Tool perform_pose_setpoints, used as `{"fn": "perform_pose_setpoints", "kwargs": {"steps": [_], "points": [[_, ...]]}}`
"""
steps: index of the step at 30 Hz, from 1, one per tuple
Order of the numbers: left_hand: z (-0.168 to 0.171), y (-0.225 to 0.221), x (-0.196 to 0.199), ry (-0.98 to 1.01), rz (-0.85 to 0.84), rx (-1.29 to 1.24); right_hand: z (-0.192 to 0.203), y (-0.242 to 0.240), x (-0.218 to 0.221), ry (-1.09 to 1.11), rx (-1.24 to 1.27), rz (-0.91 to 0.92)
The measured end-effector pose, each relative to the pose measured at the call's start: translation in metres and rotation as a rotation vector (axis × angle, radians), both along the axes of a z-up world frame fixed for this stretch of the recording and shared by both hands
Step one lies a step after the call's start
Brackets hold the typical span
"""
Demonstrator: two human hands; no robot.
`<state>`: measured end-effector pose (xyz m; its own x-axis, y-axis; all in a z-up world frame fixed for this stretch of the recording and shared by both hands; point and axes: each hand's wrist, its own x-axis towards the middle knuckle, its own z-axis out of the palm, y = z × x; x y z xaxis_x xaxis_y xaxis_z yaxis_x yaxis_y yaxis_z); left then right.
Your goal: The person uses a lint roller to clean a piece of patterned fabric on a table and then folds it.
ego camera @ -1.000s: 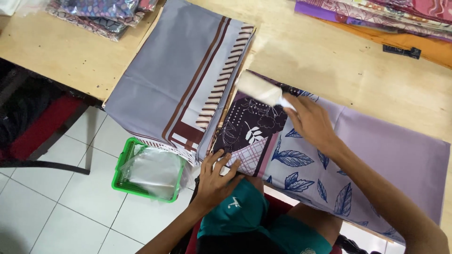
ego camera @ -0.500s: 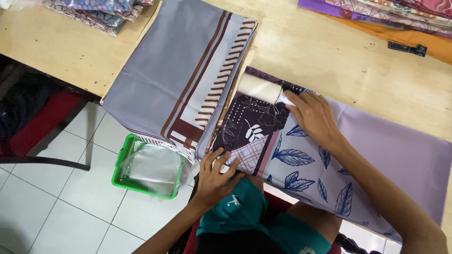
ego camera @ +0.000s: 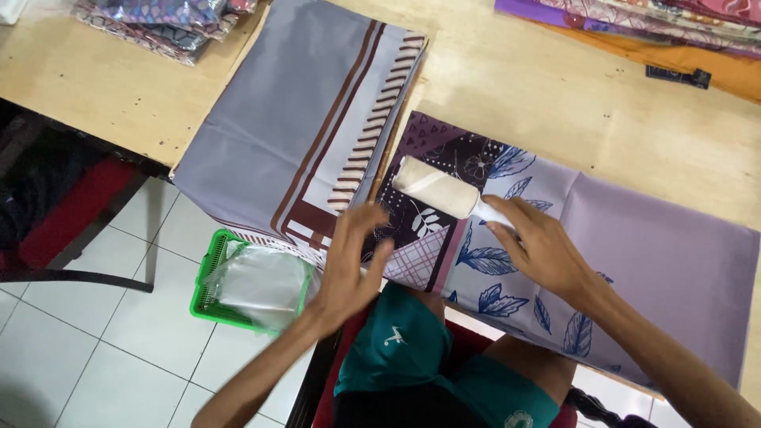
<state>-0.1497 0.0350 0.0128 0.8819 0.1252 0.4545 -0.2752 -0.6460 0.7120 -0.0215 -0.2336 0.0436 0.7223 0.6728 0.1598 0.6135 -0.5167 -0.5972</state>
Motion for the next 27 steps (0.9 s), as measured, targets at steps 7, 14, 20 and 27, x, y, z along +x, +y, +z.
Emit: {"fn": "perform_pose_setpoints", "kwargs": {"steps": [7, 14, 20, 27], "points": [[0.024, 0.001, 0.131, 0.371, -0.638, -0.157, -0.048, -0.013, -0.018, -0.338, -0.276, -0.025], [-0.016, 0.009, 0.17, 0.622, -0.685, 0.328, -0.071, -0.027, -0.081, -0.477, -0.281, 0.172], [-0.039, -0.002, 0.149, 0.202, -0.426, 0.668, -0.062, -0.048, -0.113, -0.217, -0.553, 0.298], [-0.023, -0.008, 0.12, 0.071, -0.326, 0.52, -0.046, -0.061, -0.075, -0.432, -0.21, 0.146]]}}
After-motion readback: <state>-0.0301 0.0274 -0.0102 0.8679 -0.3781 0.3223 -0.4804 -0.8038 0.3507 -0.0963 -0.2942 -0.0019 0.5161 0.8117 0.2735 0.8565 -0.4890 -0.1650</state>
